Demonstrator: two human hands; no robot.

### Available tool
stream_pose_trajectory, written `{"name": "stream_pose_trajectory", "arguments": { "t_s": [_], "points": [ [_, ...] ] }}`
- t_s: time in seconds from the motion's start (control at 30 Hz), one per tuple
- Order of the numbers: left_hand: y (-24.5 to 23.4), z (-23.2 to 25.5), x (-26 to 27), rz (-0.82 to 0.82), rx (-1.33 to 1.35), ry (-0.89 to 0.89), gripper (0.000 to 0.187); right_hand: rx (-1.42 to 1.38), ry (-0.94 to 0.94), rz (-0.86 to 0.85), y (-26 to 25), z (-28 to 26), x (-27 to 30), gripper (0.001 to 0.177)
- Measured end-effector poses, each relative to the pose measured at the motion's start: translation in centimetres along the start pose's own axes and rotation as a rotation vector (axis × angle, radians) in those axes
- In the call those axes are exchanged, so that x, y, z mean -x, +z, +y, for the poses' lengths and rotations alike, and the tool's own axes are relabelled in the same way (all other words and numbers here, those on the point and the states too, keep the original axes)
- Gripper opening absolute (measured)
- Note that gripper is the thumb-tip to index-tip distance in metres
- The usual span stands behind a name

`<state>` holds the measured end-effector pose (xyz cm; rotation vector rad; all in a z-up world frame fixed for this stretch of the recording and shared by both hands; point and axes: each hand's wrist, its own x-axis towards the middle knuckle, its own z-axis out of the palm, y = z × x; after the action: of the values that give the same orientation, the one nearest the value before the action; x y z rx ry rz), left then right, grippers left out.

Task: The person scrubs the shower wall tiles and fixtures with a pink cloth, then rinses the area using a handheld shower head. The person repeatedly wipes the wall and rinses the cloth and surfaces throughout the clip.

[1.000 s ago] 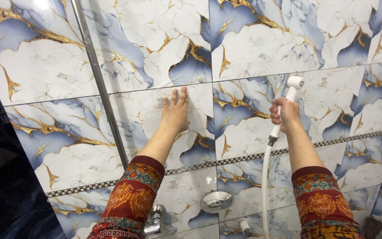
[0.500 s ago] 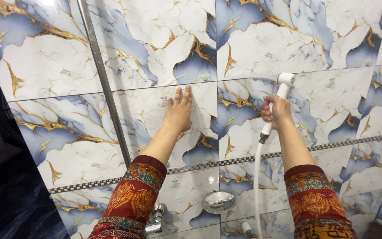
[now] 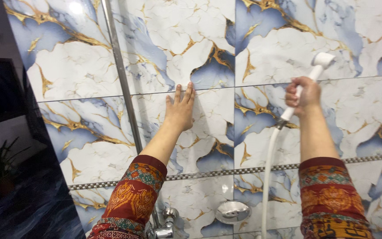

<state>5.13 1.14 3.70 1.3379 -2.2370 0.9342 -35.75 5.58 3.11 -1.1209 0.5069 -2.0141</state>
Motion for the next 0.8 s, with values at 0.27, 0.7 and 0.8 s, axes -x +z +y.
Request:
{"name": "stream_pose_trajectory", "arguments": {
  "t_s": [0.27, 0.7, 0.8],
  "points": [
    [0.9, -2.5, 0.3, 0.101, -0.045, -0.070, 0.119, -0.082, -0.048, 0.054, -2.2, 0.0, -1.5, 0.014],
    [1.1, -2.1, 0.4, 0.072, -0.033, -0.073, 0.125, -0.180, -0.058, -0.073, -1.4, 1.0, -1.8, 0.019],
    [1.2, -2.2, 0.5, 0.047, -0.030, -0.065, 0.126, -0.194, -0.042, -0.106, -0.4, 1.6, -1.9, 0.018]
  ]
}}
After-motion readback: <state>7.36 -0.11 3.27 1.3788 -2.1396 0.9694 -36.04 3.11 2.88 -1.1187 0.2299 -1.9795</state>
